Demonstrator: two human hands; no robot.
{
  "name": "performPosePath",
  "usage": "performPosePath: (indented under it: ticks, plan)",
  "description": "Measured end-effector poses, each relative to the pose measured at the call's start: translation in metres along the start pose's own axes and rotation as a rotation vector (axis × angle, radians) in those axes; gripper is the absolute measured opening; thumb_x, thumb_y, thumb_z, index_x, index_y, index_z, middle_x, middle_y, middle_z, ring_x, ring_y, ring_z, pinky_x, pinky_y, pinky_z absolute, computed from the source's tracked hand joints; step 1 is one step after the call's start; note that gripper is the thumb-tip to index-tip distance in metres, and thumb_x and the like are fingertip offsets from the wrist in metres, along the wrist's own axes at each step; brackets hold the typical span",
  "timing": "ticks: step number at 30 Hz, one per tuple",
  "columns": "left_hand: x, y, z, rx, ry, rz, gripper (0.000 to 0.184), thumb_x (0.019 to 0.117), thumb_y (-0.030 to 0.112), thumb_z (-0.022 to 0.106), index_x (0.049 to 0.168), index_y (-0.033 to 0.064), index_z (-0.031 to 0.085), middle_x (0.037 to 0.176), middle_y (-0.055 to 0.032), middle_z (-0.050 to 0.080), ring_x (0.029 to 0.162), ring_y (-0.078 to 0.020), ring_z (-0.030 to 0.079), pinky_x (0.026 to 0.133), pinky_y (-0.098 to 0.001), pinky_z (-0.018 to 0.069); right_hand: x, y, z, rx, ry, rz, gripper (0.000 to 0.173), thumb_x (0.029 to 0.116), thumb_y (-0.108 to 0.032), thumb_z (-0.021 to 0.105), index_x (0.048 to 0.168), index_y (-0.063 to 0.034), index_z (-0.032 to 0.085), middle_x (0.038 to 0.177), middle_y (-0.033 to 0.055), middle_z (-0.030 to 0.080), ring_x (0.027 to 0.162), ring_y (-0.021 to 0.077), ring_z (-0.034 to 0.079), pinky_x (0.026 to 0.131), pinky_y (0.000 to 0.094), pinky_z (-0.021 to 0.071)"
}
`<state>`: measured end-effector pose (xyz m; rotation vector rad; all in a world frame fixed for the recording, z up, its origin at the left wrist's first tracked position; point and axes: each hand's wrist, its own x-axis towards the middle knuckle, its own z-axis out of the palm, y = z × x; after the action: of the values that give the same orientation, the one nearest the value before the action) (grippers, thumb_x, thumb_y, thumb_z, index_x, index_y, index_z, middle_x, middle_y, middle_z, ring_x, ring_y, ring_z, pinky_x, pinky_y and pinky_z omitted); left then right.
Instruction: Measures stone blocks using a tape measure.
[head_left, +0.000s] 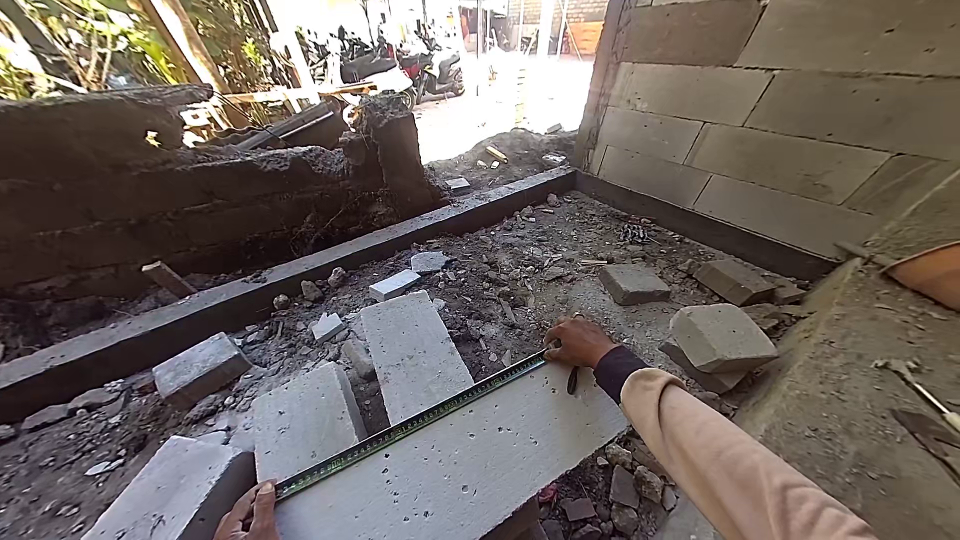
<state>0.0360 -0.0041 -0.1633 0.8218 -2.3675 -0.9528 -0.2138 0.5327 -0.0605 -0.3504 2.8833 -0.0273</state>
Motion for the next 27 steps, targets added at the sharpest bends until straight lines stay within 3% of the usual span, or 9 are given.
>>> performPosePath:
  ticks: [10,15,19,23,27]
  plan:
    - [-0.001,0.002,-0.002,0.012,0.011,0.003,0.037,0.105,0.034,0.055,0.116,0.0066,0.077,0.108,-0.0161,0.073,0.103,-0.0208,0.068,0.095,-0.0376,0.0513,0.002,0.001,0.004,0.001,0.015,0.011,0.028,0.0886,-0.048,0.075,0.109,-0.0286,0.078,0.115,0.0053,0.07,0.112,0.0307,0.063,0.088,0.0554,0.054]
    - [-0.005,0.0,-0.003,0.067,0.097,0.095,0.033,0.1036,0.034,0.058,0.114,0.0097,0.079,0.102,-0.0155,0.072,0.099,-0.0217,0.067,0.093,-0.0367,0.0515,0.0,0.004,0.001,0.01,-0.003,-0.042,0.026,0.0904,-0.045,0.074,0.108,-0.0268,0.079,0.114,0.004,0.071,0.111,0.0274,0.065,0.091,0.0539,0.0535]
    - [-0.007,0.033,-0.009,0.159,0.157,0.238,0.036,0.1046,0.04,0.056,0.113,0.0144,0.08,0.104,-0.0135,0.072,0.105,-0.0292,0.065,0.097,-0.0483,0.0464,0.01,0.023,-0.01,0.009,-0.051,-0.128,0.025,0.0933,-0.042,0.071,0.11,-0.0248,0.078,0.114,0.0047,0.072,0.113,0.0277,0.065,0.096,0.0552,0.0523]
    - [-0.019,0.078,0.015,0.098,-0.005,0.41,0.04,0.103,0.042,0.055,0.104,0.0119,0.081,0.094,-0.0141,0.073,0.093,-0.033,0.066,0.092,-0.0625,0.0429,0.01,0.064,-0.021,0.006,-0.03,-0.158,0.02,0.0935,-0.039,0.072,0.109,-0.028,0.079,0.112,0.0038,0.072,0.107,0.0269,0.066,0.093,0.0555,0.0532]
    - [-0.031,0.104,0.054,0.065,-0.116,0.363,0.039,0.0992,0.043,0.056,0.098,0.0142,0.082,0.091,-0.009,0.074,0.092,-0.0314,0.067,0.093,-0.0663,0.0407,0.004,0.091,-0.024,0.005,-0.019,-0.108,0.018,0.0931,-0.035,0.073,0.108,-0.0275,0.08,0.111,0.0047,0.071,0.107,0.0281,0.065,0.093,0.0559,0.052]
